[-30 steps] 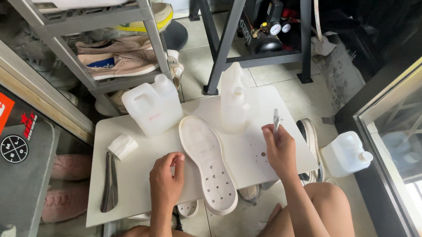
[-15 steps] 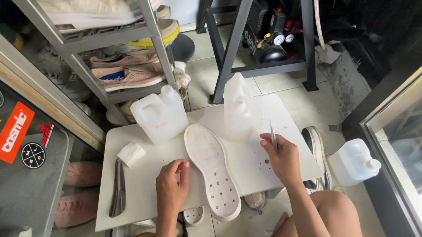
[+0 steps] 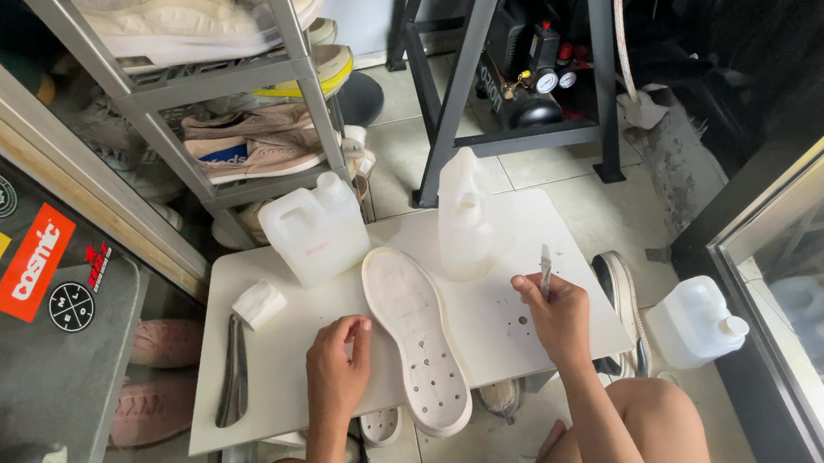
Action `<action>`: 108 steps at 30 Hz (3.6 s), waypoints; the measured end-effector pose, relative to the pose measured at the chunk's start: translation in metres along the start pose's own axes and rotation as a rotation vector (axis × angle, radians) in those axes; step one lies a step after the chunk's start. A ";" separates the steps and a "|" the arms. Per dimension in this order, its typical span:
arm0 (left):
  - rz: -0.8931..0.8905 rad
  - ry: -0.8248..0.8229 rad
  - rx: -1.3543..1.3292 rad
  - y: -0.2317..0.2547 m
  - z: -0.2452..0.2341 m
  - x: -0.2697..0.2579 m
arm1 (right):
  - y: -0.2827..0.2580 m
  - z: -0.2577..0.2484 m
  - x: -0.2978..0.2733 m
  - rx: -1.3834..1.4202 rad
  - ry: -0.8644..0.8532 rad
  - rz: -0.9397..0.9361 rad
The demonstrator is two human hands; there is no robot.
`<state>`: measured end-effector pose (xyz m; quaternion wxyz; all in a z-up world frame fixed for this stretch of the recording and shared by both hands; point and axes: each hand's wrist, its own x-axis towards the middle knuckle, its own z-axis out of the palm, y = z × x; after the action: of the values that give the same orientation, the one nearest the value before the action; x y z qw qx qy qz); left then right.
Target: The person removes the insole from a grey sneaker and sets it aside. They then use a small brush dipped in a liquid solution to scrub the upper part of the sneaker, focusing on the side and toe areas. The person repeatedly dips the brush into the solution and continues scrubbing the shoe.
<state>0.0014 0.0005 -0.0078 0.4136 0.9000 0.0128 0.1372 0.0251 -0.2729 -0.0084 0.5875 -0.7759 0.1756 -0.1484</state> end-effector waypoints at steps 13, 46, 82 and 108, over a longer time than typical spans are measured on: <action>-0.023 -0.006 -0.032 0.004 -0.003 -0.001 | -0.009 -0.002 -0.003 -0.005 -0.064 -0.005; -0.017 -0.059 -0.056 0.003 -0.014 -0.004 | -0.029 0.004 -0.024 -0.062 -0.029 -0.162; 0.130 -0.060 -0.131 -0.001 -0.020 -0.004 | 0.023 -0.037 0.035 -0.079 0.233 -0.361; 0.070 -0.072 -0.087 -0.007 -0.015 -0.002 | -0.022 -0.051 0.027 -0.646 -0.387 -0.340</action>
<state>-0.0038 0.0155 -0.0040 0.4475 0.8854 -0.0394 0.1193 0.0289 -0.3231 0.0267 0.3029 -0.9520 -0.0312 -0.0320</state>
